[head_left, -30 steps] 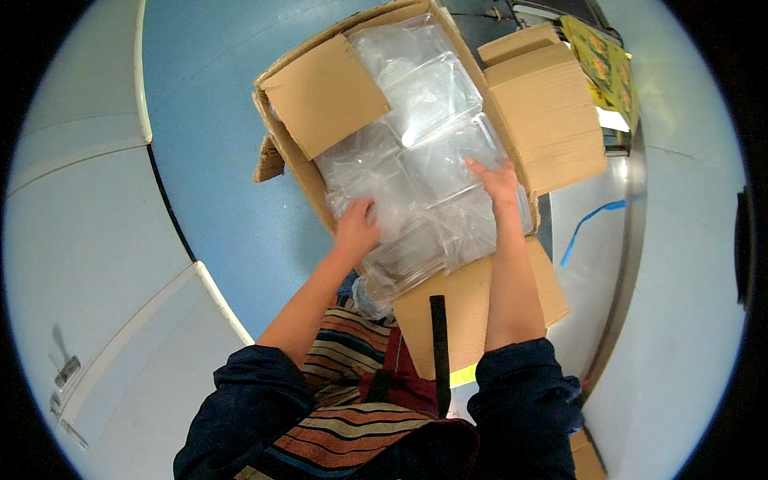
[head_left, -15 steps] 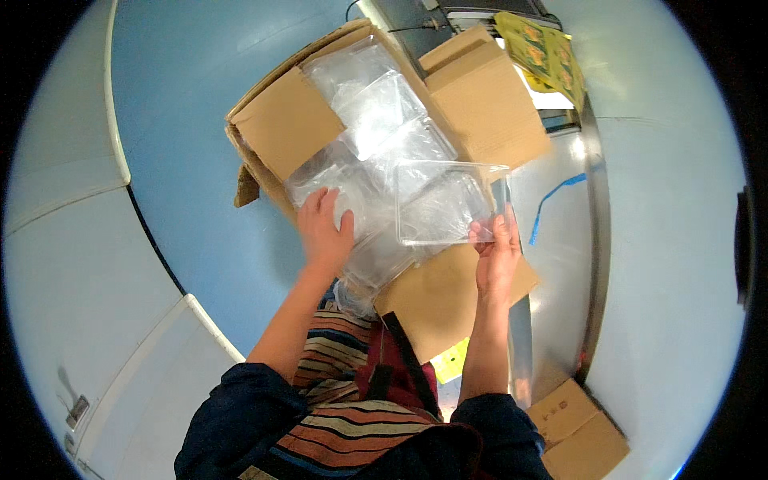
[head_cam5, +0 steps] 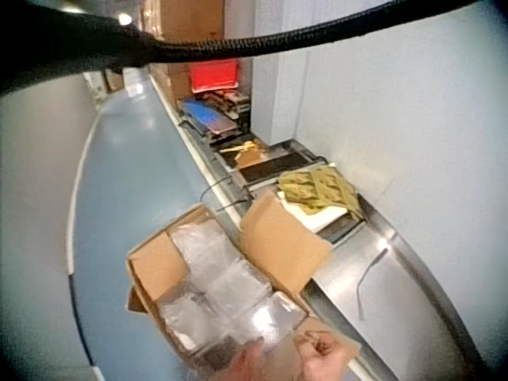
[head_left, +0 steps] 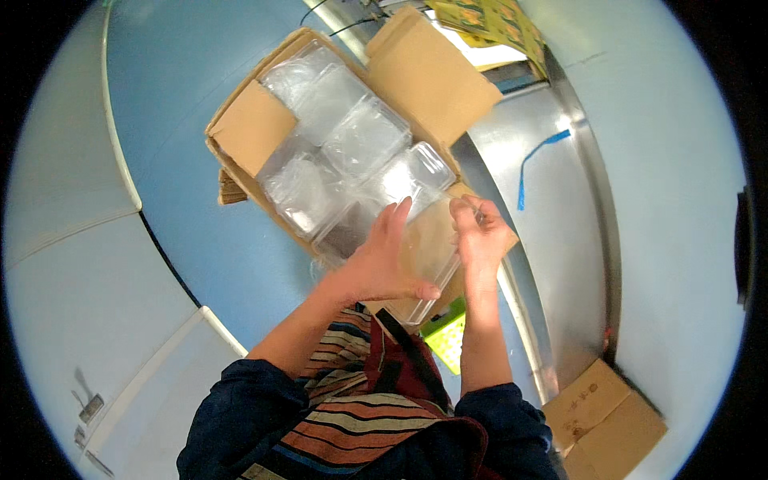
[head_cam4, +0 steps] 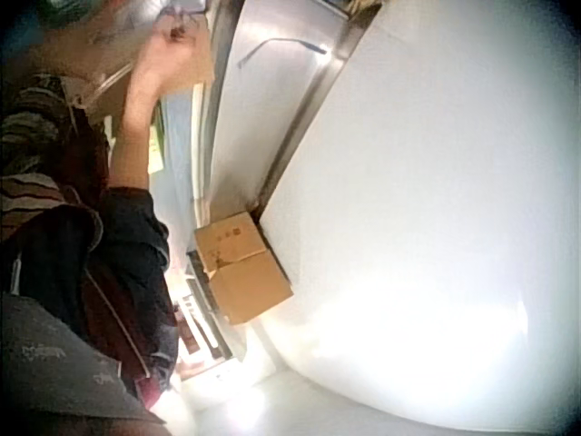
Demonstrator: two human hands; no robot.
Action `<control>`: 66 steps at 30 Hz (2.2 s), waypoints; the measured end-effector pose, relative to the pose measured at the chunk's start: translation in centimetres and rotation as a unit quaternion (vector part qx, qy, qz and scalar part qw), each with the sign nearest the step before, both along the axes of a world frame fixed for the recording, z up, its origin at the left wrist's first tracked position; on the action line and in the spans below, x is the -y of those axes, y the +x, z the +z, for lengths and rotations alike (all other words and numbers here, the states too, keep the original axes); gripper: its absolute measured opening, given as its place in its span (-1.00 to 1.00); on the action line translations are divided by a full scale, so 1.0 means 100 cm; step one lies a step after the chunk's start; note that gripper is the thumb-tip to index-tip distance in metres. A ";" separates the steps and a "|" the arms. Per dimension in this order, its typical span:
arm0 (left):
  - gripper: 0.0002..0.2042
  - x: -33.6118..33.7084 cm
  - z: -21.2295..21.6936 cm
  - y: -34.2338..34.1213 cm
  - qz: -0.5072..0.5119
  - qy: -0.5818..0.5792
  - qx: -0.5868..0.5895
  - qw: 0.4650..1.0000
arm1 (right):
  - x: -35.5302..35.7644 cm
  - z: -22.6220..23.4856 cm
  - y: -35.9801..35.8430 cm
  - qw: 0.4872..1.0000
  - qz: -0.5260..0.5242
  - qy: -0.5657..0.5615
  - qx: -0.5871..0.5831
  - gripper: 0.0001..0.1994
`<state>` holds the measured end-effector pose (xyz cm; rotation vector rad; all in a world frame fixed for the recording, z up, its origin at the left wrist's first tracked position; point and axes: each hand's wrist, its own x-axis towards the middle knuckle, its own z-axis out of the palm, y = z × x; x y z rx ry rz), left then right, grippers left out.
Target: The person unpacks a cardboard box containing plastic containers, white cardboard inserts, and yellow printed sheets. They sit on the floor and assemble a container by placing a cardboard insert into a plastic tray and then inserting a yellow sheet into the insert.
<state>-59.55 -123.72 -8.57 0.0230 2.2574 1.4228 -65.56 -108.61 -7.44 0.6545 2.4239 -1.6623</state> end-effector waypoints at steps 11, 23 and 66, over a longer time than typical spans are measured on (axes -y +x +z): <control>0.24 -0.115 -0.010 0.001 0.059 0.232 0.043 0.970 | -0.131 -0.006 0.065 0.873 0.132 -0.462 0.082 -0.24; 0.00 -0.173 -0.030 0.000 0.032 0.506 0.239 0.828 | -0.223 -0.014 0.097 0.839 0.017 -0.543 0.034 0.06; -0.04 -0.231 -0.050 0.042 0.036 0.642 0.317 0.698 | -0.204 0.004 0.130 0.997 0.011 -0.022 0.069 -0.09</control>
